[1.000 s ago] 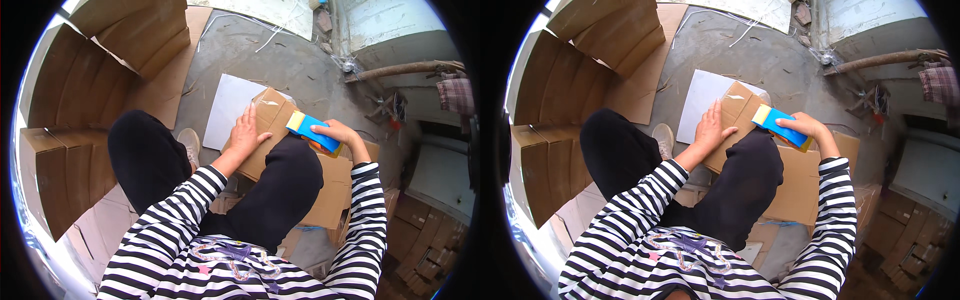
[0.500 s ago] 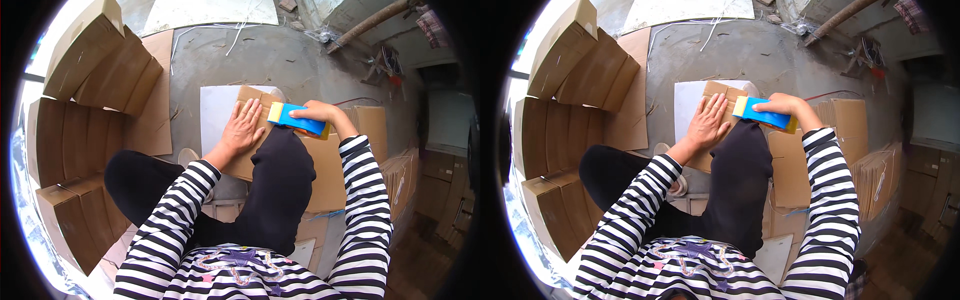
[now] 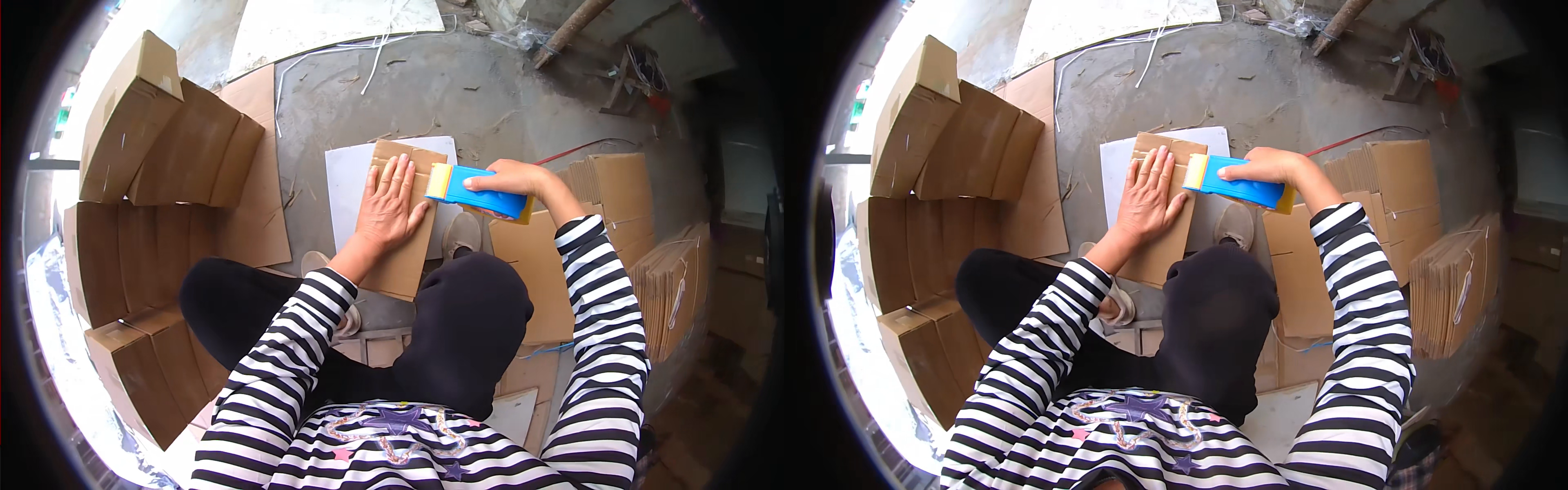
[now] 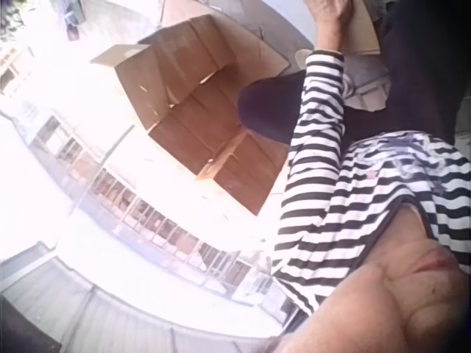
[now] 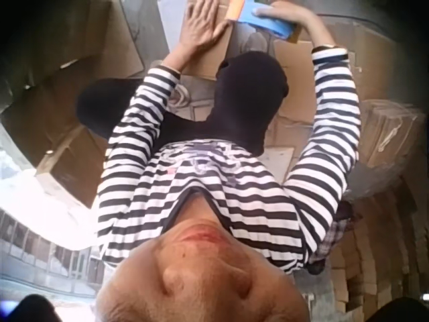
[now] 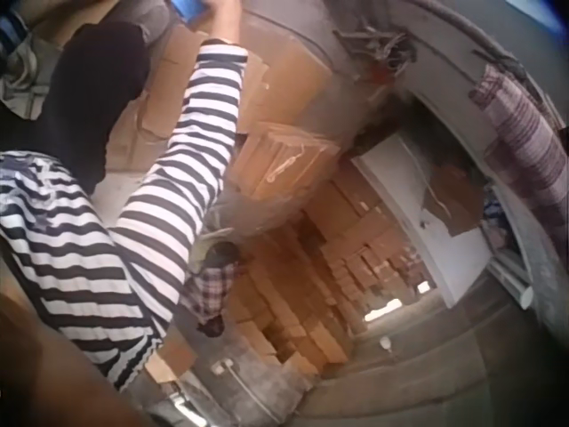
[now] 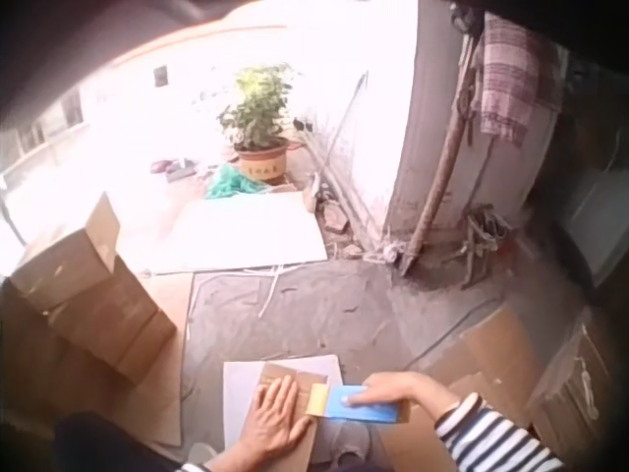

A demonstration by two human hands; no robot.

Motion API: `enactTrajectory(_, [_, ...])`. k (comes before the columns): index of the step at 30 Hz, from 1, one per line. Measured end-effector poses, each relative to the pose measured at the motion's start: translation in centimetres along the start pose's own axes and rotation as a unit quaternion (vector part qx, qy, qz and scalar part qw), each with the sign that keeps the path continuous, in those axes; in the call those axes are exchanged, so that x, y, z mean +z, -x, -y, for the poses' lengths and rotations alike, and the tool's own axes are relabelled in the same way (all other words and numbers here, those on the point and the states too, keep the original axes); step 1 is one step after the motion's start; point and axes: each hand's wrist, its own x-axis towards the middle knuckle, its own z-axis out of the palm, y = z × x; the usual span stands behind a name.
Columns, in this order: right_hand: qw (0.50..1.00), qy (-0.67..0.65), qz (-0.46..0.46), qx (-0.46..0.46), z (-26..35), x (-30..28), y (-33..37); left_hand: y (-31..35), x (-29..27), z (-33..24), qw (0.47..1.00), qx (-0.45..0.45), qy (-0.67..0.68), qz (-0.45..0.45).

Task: Taping and stacking cardboard boxes in a warehouse environment.

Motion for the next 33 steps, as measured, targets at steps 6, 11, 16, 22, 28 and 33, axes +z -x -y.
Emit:
enactTrajectory(6, [0.995,-0.069,0.061,-0.038,-1.8,0.3,-0.4,-0.2,-0.3,-0.2,1.0,-0.001,-0.011,0.017])
enactTrajectory(11, [0.992,-0.04,-0.02,-0.114,-3.7,1.6,-0.4,-0.3,-0.3,-0.2,0.999,0.005,-0.028,0.02])
enactTrajectory(16, [0.991,-0.048,-0.033,-0.119,-5.8,2.1,0.3,-0.7,-0.1,-0.4,0.999,0.014,-0.028,0.032])
enactTrajectory(22, [0.991,-0.062,-0.062,-0.102,-10.7,2.4,1.9,-0.7,-0.6,-0.5,0.999,0.012,-0.029,0.042])
enactTrajectory(28, [0.993,-0.037,-0.087,-0.075,-13.0,2.7,2.2,-0.8,-0.7,-0.7,0.998,0.013,-0.027,0.051])
enactTrajectory(33, [0.999,0.02,-0.021,-0.03,-9.6,3.0,-3.2,-0.7,-0.4,-0.7,0.998,0.011,-0.035,0.053])
